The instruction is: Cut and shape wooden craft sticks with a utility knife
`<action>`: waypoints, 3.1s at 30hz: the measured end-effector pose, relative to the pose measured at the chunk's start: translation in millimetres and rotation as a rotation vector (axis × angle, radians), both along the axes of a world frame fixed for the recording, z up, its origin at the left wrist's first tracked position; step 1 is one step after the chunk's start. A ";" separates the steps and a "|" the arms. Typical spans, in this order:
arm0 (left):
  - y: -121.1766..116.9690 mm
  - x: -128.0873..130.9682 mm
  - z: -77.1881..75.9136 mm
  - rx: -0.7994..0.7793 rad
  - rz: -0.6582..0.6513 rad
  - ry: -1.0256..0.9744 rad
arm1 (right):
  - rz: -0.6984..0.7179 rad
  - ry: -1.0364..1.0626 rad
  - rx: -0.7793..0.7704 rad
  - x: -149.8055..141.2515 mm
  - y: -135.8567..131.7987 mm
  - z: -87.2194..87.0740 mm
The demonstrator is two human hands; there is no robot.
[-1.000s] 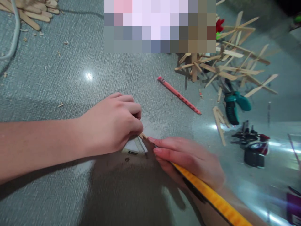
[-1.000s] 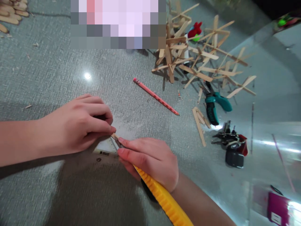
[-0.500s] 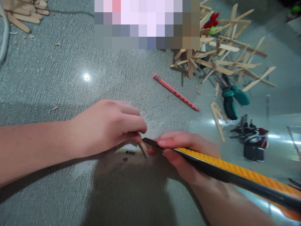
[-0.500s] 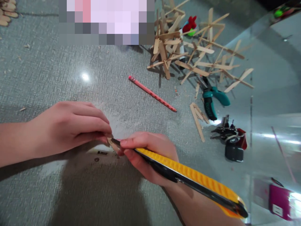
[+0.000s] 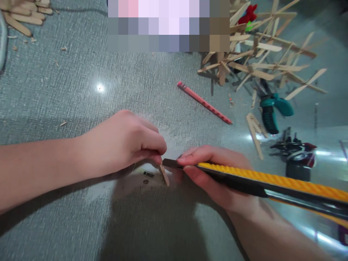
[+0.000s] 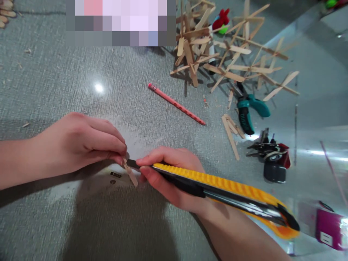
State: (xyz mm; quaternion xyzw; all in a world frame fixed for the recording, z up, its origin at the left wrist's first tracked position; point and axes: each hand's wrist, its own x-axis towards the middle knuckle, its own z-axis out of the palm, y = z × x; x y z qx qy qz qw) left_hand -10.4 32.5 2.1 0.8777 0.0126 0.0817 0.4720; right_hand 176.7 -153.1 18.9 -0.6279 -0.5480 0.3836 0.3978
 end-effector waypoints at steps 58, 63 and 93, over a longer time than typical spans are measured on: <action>2.9 -7.7 -0.8 0.123 -0.061 -0.112 | -0.060 0.375 -0.115 3.2 -3.5 -12.0; 1.7 -8.5 4.7 0.117 -0.025 -0.113 | -0.130 0.483 -0.081 -1.0 -4.8 -12.5; -0.7 -4.9 15.6 0.092 -0.121 -0.154 | -0.124 0.641 -0.162 -1.6 2.0 -8.1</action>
